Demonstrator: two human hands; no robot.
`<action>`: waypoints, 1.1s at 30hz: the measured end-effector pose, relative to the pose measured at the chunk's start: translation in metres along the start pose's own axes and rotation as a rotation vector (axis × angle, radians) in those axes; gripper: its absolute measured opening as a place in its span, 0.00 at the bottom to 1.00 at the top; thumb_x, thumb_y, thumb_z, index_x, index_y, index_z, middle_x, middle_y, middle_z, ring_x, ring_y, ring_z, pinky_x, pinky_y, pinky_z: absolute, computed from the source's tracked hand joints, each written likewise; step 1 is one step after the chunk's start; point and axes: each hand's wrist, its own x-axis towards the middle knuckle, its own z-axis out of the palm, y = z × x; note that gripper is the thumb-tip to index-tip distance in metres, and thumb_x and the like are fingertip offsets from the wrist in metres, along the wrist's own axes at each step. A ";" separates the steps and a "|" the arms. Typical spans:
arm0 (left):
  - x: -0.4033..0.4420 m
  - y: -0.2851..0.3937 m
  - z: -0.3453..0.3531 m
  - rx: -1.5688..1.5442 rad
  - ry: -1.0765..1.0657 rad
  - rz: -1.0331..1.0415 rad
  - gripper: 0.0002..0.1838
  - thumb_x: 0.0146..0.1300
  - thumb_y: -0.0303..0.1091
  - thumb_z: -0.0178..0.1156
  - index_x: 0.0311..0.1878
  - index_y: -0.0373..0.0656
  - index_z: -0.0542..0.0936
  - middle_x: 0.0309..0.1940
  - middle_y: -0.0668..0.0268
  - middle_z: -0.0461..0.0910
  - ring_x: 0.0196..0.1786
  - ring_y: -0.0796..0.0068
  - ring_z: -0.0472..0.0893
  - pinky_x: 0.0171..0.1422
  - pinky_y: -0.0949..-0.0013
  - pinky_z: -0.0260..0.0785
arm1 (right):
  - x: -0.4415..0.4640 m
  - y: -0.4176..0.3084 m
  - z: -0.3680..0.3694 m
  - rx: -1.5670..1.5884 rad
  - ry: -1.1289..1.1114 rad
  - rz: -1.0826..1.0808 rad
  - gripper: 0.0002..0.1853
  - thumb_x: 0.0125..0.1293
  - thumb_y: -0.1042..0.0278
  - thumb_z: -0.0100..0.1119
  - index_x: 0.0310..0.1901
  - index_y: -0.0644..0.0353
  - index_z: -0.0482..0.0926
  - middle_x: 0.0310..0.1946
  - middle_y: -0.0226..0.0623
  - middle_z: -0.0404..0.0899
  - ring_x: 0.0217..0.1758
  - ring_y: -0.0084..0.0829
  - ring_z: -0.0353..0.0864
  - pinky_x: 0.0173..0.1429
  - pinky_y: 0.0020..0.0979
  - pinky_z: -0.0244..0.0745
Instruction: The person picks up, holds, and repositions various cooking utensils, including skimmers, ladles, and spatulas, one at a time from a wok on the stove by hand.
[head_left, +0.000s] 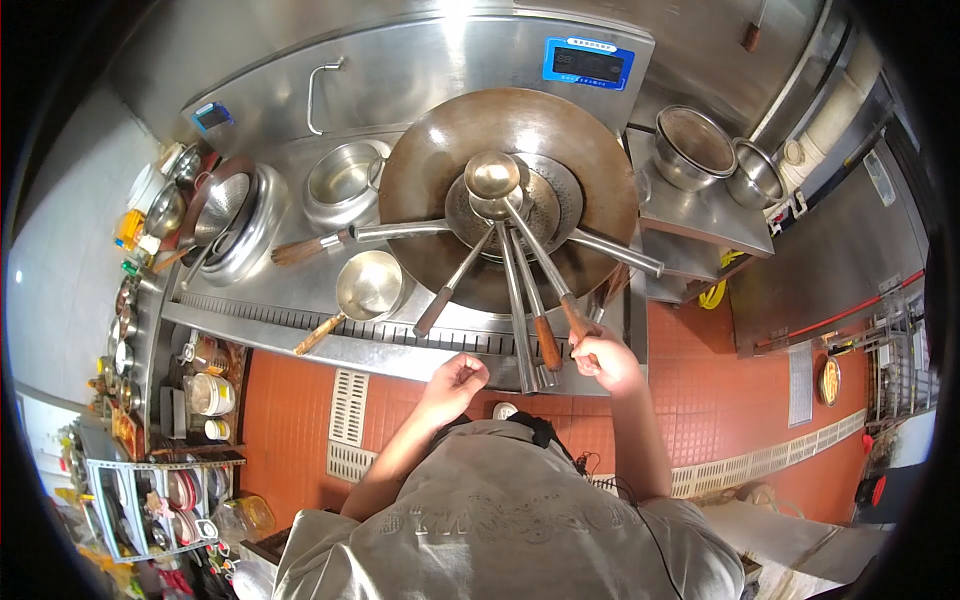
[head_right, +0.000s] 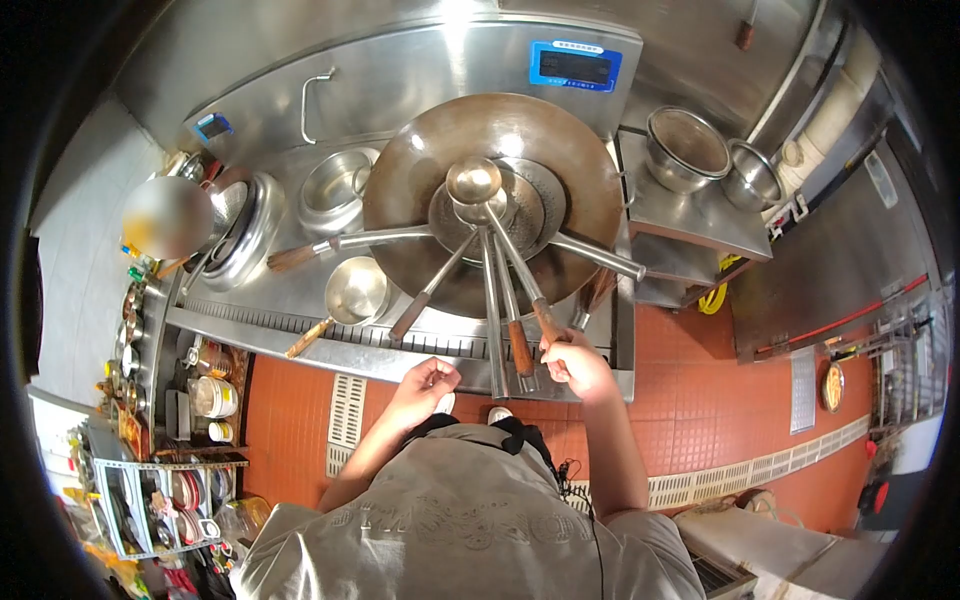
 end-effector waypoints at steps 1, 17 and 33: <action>-0.001 -0.001 0.000 -0.017 0.009 0.009 0.03 0.69 0.26 0.60 0.42 0.39 0.77 0.36 0.72 0.79 0.39 0.85 0.76 0.46 0.77 0.70 | -0.002 -0.002 0.003 0.003 0.005 -0.010 0.07 0.51 0.81 0.54 0.32 0.60 0.72 0.14 0.26 0.65 0.12 0.16 0.58 0.18 0.22 0.51; -0.061 0.026 -0.028 -0.039 0.223 0.111 0.03 0.72 0.26 0.56 0.42 0.37 0.75 0.36 0.61 0.84 0.32 0.80 0.79 0.38 0.74 0.74 | 0.000 -0.024 0.094 0.090 -0.132 -0.027 0.11 0.50 0.83 0.54 0.37 0.64 0.71 0.21 0.30 0.70 0.14 0.18 0.64 0.17 0.21 0.54; -0.164 0.036 -0.133 -0.205 0.298 0.278 0.06 0.72 0.31 0.59 0.46 0.40 0.76 0.38 0.75 0.75 0.40 0.88 0.71 0.47 0.79 0.66 | 0.031 0.062 0.295 0.001 -0.381 0.058 0.12 0.51 0.84 0.52 0.38 0.63 0.71 0.20 0.29 0.69 0.15 0.19 0.65 0.20 0.21 0.59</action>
